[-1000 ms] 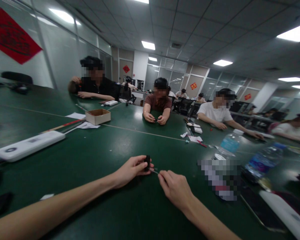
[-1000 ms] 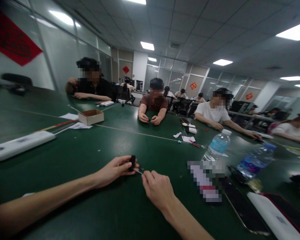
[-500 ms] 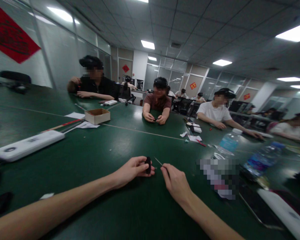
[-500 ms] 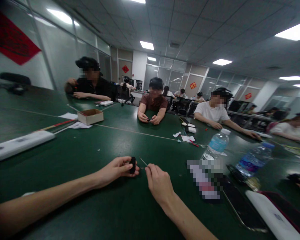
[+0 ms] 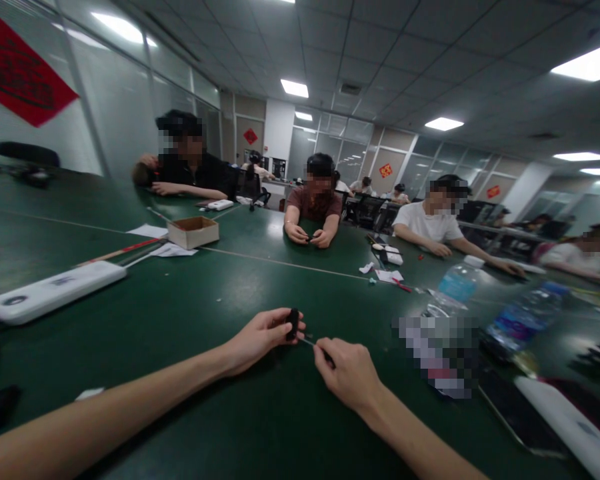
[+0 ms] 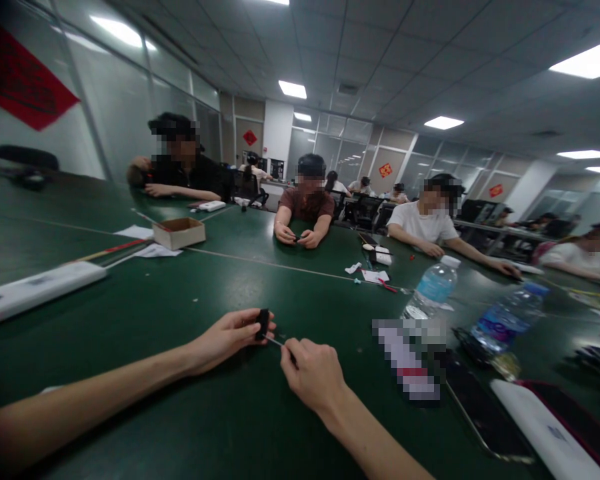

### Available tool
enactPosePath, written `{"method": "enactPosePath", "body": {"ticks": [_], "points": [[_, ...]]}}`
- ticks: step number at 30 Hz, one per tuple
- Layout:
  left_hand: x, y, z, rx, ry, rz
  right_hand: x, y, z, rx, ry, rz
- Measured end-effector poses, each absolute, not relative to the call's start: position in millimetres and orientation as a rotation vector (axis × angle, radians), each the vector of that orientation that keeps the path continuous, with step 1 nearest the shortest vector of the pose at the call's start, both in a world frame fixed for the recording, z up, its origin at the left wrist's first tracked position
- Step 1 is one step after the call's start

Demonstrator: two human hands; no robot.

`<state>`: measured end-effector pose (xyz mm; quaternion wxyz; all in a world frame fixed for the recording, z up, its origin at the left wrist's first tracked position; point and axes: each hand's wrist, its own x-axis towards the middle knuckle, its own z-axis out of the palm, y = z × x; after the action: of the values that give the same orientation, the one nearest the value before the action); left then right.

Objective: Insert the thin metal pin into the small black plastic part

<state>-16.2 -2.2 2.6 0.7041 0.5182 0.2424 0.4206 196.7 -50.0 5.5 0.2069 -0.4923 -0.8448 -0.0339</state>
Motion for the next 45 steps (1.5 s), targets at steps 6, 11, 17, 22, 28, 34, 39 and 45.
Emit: {"method": "enactPosePath", "body": {"ticks": [6,11,17,22,28,34,39,45], "points": [[-14.5,-2.1,2.6,1.237,0.572,0.926,197.9,-51.5,7.7,-1.395,-2.358,-0.111],[-13.0,1.1,0.2,1.204,0.592,0.896,199.5,-53.9,10.2,-1.418,-2.342,-0.124],[-12.6,1.7,2.2,1.133,0.603,0.858,201.9,-51.9,10.3,-1.42,-2.155,-0.016],[-13.1,0.6,5.1,1.124,0.607,0.85,208.1,-42.3,17.3,-1.597,-2.016,0.073],[-15.1,0.2,5.7,1.125,0.574,0.833,273.2,-16.4,63.1,-2.199,-1.987,0.019],[-17.6,1.4,3.0,1.141,0.558,0.829,365.8,-11.6,85.5,-2.535,-1.898,0.062],[-17.0,2.0,1.9,1.153,0.573,0.833,396.2,-7.4,67.0,-2.639,-1.917,0.237],[-16.3,1.1,3.4,1.143,0.583,0.833,404.6,-0.6,54.8,-2.628,-1.935,0.329]]}}
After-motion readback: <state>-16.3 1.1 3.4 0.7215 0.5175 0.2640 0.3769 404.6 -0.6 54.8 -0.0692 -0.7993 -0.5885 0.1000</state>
